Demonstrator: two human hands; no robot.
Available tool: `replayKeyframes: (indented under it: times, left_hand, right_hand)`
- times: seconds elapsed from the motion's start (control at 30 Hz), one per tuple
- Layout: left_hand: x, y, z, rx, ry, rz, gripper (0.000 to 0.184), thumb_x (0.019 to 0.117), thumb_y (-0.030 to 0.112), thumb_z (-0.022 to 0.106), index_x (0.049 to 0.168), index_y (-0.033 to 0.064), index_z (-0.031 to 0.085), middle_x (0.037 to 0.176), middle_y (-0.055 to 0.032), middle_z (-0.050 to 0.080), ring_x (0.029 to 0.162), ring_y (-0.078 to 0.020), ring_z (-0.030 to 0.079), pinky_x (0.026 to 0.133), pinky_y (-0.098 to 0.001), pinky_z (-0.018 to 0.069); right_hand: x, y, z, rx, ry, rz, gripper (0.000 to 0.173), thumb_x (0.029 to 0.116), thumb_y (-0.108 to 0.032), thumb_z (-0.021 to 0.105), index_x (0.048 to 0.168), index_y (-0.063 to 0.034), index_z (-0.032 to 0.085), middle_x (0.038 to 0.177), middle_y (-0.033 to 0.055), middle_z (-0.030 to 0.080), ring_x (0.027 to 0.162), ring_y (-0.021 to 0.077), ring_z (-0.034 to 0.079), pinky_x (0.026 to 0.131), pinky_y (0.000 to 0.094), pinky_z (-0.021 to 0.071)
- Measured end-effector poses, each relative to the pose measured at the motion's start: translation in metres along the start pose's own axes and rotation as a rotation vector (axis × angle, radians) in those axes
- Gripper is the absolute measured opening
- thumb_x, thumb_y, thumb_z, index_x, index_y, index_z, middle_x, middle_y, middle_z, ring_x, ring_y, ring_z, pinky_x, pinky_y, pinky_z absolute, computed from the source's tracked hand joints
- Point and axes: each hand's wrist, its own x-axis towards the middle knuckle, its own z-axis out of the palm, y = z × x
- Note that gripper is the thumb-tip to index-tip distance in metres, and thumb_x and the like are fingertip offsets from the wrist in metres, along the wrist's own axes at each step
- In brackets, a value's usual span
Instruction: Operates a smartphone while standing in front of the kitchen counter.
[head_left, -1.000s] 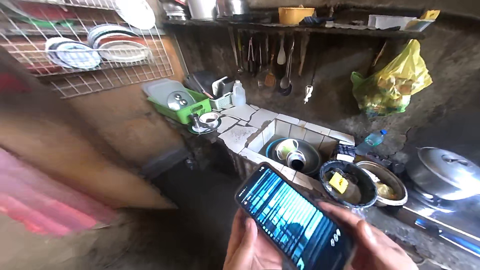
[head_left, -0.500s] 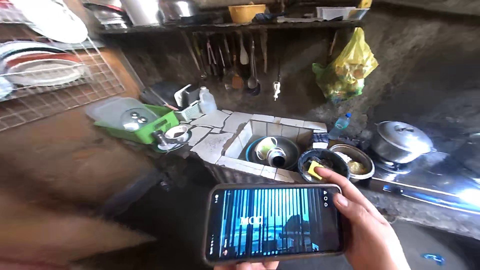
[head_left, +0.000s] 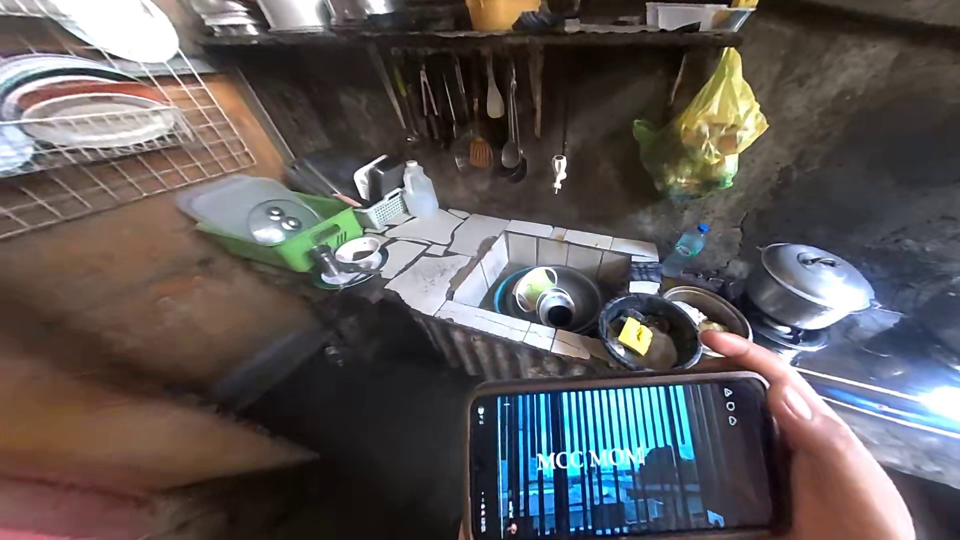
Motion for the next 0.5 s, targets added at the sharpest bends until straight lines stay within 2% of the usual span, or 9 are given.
replayKeyframes:
  times: [0.1, 0.2, 0.27, 0.4, 0.5]
  left_hand:
    - [-0.004, -0.001, -0.006, 0.018, 0.006, 0.004, 0.046, 0.0951, 0.001, 0.067, 0.139, 0.0132, 0.060, 0.128, -0.0099, 0.071, 0.113, -0.0230, 0.071, 0.095, -0.0428, 0.0600]
    - [-0.010, -0.003, -0.014, 0.101, 0.045, 0.026, 0.049, 0.0907, 0.000, 0.072, 0.137, 0.0138, 0.061, 0.127, -0.0073, 0.071, 0.115, -0.0195, 0.069, 0.099, -0.0402, 0.0579]
    - [-0.012, -0.005, -0.017, 0.143, 0.061, 0.034, 0.051, 0.0892, 0.000, 0.074, 0.137, 0.0131, 0.061, 0.128, -0.0069, 0.071, 0.118, -0.0189, 0.068, 0.102, -0.0392, 0.0560]
    - [-0.007, -0.008, -0.018, 0.105, 0.062, 0.006, 0.055, 0.0886, 0.001, 0.075, 0.140, 0.0135, 0.059, 0.126, -0.0098, 0.071, 0.114, -0.0241, 0.071, 0.094, -0.0466, 0.0603]
    - [-0.001, -0.008, -0.014, 0.086, 0.061, 0.007, 0.055, 0.0885, 0.000, 0.075, 0.140, 0.0118, 0.058, 0.124, -0.0117, 0.072, 0.111, -0.0262, 0.072, 0.091, -0.0481, 0.0614]
  right_hand:
    - [0.002, 0.001, 0.000, 0.018, 0.010, 0.013, 0.039, 0.1048, -0.035, 0.045, 0.133, -0.0163, 0.064, 0.123, 0.0008, 0.069, 0.106, 0.0091, 0.068, 0.091, 0.0284, 0.0580]
    - [0.005, 0.002, 0.000, 0.050, 0.015, 0.005, 0.033, 0.1051, -0.031, 0.044, 0.124, -0.0160, 0.067, 0.111, 0.0001, 0.072, 0.097, 0.0078, 0.070, 0.085, 0.0269, 0.0599]
    - [0.007, 0.001, 0.000, 0.058, -0.001, 0.000, 0.030, 0.1058, -0.026, 0.042, 0.119, -0.0145, 0.067, 0.107, -0.0010, 0.072, 0.095, 0.0068, 0.070, 0.084, 0.0257, 0.0598]
    - [0.012, 0.001, -0.003, 0.088, -0.022, 0.014, 0.031, 0.1065, -0.023, 0.039, 0.119, -0.0113, 0.065, 0.107, 0.0007, 0.073, 0.094, 0.0081, 0.071, 0.082, 0.0269, 0.0611]
    - [0.014, 0.001, -0.003, 0.076, -0.023, 0.011, 0.031, 0.1061, -0.023, 0.039, 0.119, -0.0113, 0.065, 0.107, 0.0005, 0.072, 0.094, 0.0080, 0.071, 0.082, 0.0265, 0.0609]
